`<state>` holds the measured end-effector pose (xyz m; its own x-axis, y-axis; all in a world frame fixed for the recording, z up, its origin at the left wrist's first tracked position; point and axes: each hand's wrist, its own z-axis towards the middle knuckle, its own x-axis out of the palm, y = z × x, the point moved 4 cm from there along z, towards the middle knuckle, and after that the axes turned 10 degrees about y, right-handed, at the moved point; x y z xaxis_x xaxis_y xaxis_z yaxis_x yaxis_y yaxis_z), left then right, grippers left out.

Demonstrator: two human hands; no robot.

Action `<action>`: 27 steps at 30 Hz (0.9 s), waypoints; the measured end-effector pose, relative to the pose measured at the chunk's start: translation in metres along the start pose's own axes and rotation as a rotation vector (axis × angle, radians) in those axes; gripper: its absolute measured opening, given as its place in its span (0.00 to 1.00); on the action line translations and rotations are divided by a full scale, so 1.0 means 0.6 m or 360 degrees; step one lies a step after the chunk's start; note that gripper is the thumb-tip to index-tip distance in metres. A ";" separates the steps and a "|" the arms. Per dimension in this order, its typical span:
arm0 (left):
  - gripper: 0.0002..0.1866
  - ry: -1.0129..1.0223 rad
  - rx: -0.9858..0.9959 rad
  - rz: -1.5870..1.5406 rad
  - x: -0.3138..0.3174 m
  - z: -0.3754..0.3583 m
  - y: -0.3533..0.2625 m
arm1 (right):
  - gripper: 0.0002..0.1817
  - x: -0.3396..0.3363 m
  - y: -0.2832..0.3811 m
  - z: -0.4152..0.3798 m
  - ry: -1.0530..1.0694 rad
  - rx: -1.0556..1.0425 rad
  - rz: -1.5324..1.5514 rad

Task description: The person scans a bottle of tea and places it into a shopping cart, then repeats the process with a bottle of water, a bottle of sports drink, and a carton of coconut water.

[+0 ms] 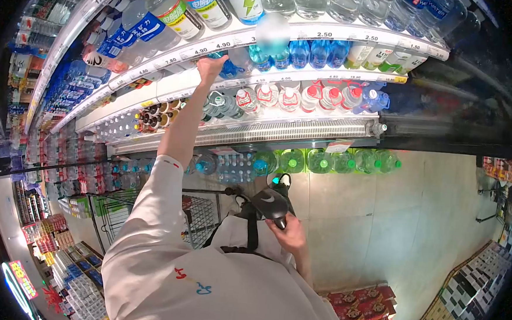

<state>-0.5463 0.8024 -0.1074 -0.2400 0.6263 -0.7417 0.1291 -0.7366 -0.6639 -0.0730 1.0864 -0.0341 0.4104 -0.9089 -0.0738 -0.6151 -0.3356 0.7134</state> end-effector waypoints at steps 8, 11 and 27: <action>0.33 -0.0248 -0.0819 -0.1015 -0.044 -0.101 0.153 | 0.18 0.005 0.014 0.021 0.0059 -0.0205 -0.0052; 0.24 0.0110 -0.0984 -0.1859 -0.101 -0.238 0.136 | 0.17 0.015 0.004 0.039 0.0077 -0.0278 -0.0053; 0.32 0.0428 -0.1438 -0.2918 -0.283 -0.650 0.154 | 0.19 0.160 0.171 -0.010 -0.0080 -0.0500 -0.0250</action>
<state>-0.1184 0.7274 -0.0803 -0.5082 0.4047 0.7602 0.3104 0.9094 -0.2767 -0.0927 0.9658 0.0365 0.4450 -0.8659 -0.2284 -0.3066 -0.3869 0.8696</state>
